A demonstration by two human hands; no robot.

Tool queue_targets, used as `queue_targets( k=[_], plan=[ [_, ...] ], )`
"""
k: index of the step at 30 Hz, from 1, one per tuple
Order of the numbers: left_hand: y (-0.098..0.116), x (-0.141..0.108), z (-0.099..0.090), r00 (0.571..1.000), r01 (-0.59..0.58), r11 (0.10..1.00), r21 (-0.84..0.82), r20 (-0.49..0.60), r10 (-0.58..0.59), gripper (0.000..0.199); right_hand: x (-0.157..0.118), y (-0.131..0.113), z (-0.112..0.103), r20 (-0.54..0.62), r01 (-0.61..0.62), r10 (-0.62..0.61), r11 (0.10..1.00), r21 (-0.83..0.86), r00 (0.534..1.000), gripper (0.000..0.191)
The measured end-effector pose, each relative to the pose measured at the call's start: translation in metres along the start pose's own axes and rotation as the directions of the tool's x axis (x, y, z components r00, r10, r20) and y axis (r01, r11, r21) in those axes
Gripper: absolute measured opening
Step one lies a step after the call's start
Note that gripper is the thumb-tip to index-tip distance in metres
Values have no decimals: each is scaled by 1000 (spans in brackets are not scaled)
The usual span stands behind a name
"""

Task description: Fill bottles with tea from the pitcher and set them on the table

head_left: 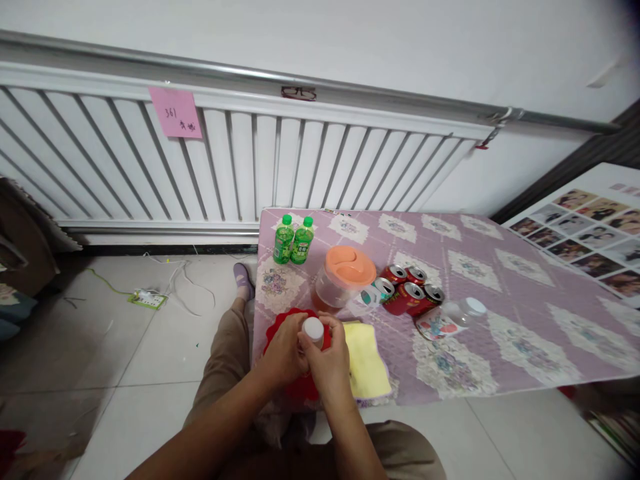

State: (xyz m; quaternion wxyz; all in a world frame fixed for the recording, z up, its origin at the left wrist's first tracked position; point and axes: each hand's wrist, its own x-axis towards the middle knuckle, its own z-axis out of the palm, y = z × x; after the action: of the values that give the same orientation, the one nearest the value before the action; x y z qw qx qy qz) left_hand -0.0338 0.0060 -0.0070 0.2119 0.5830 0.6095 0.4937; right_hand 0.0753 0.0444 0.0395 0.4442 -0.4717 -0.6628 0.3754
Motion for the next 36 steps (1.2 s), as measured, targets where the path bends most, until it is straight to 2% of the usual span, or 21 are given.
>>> queue_targets(
  k=[11,16,21,23,29,33,36],
  plan=[
    [14,4,-6,1000,27,999,30,11,-27,53,1,0,-4,26,96,-96,995,11,995,31],
    [12,3,-6,1000,1,1000,10,14,-2,58,0,2,-6,73,88,-88,996,-1,993,33],
    [14,2,-6,999,45,999,27,11,-46,52,0,2,-7,86,81,-82,997,15,993,37],
    [15,2,-7,999,49,998,28,18,-50,51,-1,1,-7,80,59,-61,998,21,995,38],
    [15,3,-7,999,29,999,40,30,-31,48,-8,3,-1,42,-136,133,989,66,990,58],
    [14,2,-7,1000,6,1000,-1,5,-6,53,-7,6,0,22,-150,149,987,57,989,47],
    [13,2,-7,1000,-3,1000,-24,15,3,59,-4,6,0,36,-110,108,991,79,994,40]
  ],
)
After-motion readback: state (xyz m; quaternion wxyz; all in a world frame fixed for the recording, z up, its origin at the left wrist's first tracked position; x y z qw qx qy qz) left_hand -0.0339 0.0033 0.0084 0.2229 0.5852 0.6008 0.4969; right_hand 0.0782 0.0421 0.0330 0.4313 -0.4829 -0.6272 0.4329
